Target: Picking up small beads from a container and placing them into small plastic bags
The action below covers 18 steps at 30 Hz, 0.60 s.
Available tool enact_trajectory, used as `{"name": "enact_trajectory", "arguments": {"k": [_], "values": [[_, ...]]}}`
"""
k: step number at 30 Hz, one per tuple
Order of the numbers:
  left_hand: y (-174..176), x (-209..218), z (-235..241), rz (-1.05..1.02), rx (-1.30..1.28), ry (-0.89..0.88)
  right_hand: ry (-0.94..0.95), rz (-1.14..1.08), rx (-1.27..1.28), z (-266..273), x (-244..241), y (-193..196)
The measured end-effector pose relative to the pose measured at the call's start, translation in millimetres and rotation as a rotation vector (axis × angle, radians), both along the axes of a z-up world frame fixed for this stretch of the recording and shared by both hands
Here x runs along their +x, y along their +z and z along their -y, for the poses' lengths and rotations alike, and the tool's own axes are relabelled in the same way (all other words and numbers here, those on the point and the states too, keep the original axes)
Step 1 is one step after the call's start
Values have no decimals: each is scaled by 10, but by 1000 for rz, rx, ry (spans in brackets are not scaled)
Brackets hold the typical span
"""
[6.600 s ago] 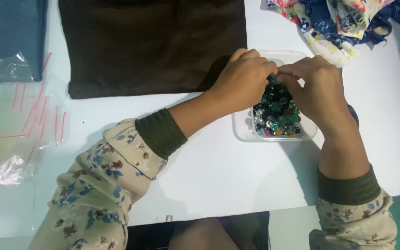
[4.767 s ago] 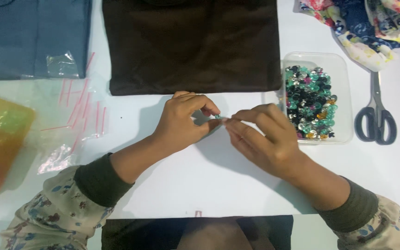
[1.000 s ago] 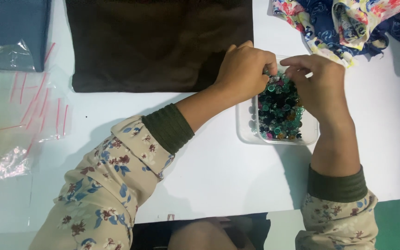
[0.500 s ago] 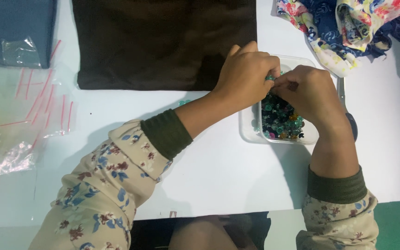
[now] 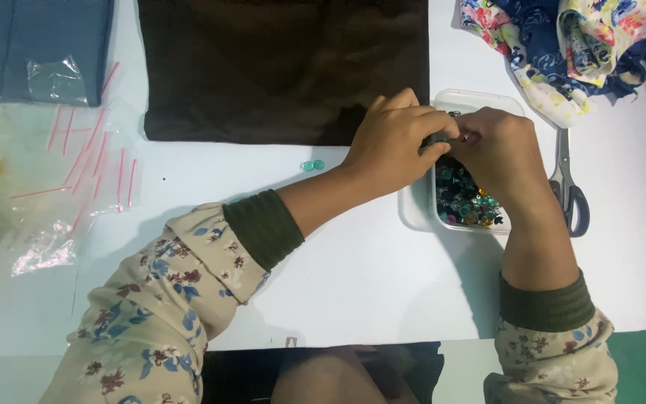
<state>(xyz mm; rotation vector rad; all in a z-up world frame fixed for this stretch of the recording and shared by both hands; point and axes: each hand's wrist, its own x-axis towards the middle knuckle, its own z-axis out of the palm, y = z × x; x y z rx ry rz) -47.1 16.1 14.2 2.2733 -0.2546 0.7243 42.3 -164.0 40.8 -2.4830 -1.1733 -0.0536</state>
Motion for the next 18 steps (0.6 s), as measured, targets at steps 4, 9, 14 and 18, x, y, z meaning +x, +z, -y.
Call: {"name": "enact_trajectory", "arguments": {"k": [4, 9, 14, 18], "values": [[35, -42, -56, 7, -24, -39, -85, 15, -12, 9, 25, -43], [14, -27, -54, 4, -51, -30, -55, -1, 51, -13, -14, 10], [265, -130, -235, 80, -34, 4, -104, 105, 268, -71, -56, 62], [567, -378, -487, 178, -38, 54, 94, 378, 571, -290, -406, 322]]}}
